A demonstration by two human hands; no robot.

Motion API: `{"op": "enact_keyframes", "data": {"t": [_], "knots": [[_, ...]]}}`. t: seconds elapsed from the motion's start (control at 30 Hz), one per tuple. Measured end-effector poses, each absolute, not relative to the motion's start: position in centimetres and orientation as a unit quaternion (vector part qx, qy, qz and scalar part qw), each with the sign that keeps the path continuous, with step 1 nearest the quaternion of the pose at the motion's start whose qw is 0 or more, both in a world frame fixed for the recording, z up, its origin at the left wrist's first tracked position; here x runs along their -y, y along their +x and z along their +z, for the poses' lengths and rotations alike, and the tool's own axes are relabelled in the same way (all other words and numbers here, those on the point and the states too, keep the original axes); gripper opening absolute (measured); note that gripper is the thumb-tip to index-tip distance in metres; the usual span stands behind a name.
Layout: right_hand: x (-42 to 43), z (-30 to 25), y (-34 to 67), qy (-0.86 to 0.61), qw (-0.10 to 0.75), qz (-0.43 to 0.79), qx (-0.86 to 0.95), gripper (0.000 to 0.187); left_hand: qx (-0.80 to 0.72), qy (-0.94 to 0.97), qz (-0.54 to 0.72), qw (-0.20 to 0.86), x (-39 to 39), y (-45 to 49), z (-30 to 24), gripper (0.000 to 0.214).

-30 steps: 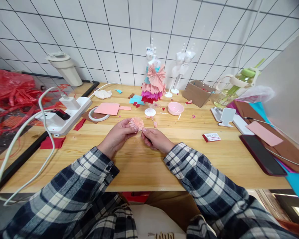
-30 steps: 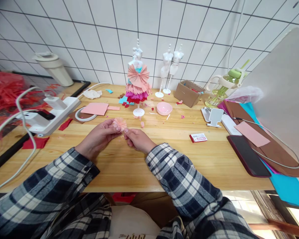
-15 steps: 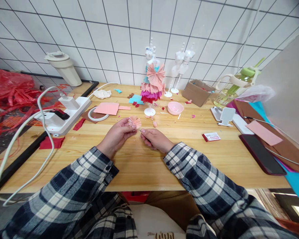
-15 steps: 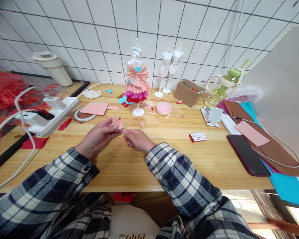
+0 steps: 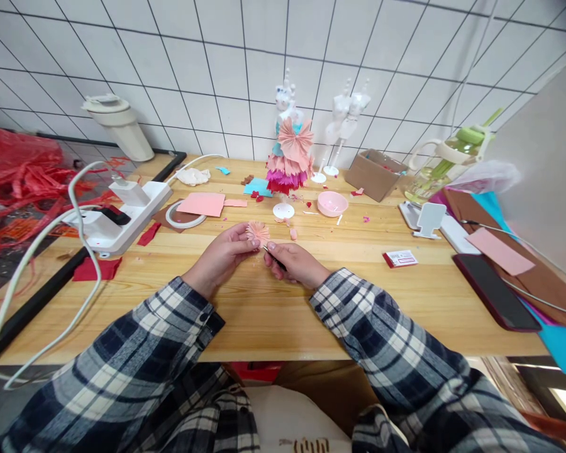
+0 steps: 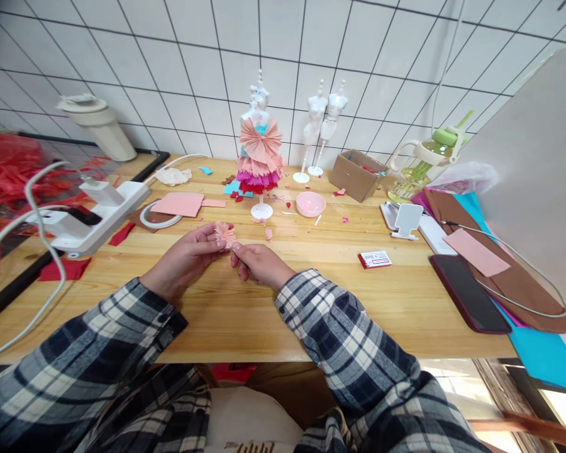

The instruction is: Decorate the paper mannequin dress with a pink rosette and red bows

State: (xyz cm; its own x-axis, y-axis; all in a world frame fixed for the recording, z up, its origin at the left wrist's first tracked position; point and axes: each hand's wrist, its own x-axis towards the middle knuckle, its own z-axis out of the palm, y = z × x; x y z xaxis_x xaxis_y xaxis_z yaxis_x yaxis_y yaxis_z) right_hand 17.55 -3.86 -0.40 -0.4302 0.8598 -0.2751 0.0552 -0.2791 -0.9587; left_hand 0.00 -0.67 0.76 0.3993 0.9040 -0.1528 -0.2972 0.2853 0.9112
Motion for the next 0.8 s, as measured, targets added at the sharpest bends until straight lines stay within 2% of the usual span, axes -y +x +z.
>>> {"op": "enact_keyframes", "data": {"t": [0.8], "knots": [[4.05, 0.32, 17.33, -0.445, 0.311, 0.656, 0.524, 0.042, -0.345, 0.433, 0.409, 0.725, 0.44, -0.13, 0.61, 0.039]]}}
